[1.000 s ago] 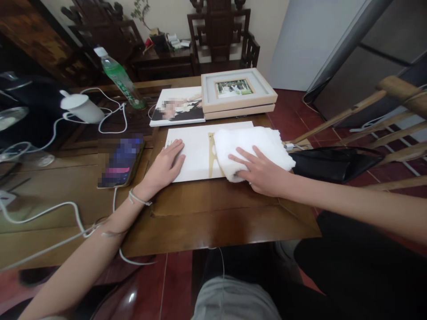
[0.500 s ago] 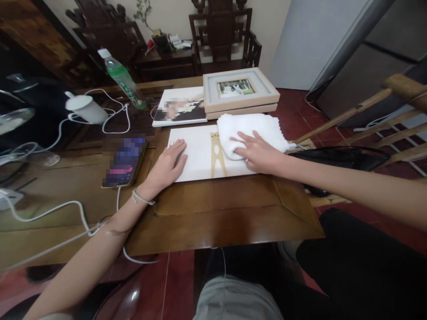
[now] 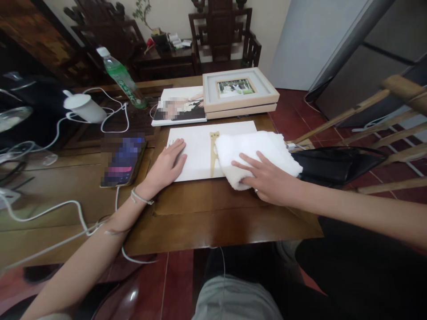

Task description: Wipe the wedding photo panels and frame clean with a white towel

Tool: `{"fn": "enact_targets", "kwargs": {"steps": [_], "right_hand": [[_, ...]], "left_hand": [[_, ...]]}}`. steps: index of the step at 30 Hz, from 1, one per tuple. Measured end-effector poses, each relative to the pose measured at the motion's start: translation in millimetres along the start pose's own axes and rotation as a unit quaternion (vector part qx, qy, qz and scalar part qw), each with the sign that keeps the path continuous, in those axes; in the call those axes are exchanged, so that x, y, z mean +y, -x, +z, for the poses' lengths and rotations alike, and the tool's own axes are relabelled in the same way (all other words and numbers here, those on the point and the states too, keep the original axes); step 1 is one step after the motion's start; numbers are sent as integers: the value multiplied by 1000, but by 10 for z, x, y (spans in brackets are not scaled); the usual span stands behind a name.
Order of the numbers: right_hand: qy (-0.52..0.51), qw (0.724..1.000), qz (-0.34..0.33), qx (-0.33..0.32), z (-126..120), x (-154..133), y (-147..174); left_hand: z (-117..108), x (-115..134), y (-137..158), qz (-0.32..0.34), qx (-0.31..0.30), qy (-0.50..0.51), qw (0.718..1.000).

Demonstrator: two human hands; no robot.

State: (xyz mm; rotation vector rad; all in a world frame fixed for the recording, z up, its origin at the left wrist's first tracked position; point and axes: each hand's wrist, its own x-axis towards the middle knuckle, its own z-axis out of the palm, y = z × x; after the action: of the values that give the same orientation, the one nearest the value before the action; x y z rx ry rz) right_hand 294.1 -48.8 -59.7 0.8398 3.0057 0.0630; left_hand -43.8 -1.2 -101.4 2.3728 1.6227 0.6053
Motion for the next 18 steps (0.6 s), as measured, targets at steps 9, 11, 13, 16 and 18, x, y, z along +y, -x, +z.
{"fn": "enact_targets", "kwargs": {"steps": [9, 11, 13, 16, 18], "right_hand": [[5, 1000, 17, 14, -1, 450, -326], [12, 999, 37, 0, -15, 502, -403], [17, 998, 53, -4, -17, 497, -438], [15, 998, 63, 16, 14, 384, -388], [11, 998, 59, 27, 42, 262, -304]], "left_hand": [[-5, 7, 4, 0, 1, 0, 1000], [-4, 6, 5, 0, 0, 2, 1000], [-2, 1, 6, 0, 1, 4, 1000], [2, -11, 6, 5, 5, 8, 1000], [5, -18, 5, 9, 9, 10, 1000]]}}
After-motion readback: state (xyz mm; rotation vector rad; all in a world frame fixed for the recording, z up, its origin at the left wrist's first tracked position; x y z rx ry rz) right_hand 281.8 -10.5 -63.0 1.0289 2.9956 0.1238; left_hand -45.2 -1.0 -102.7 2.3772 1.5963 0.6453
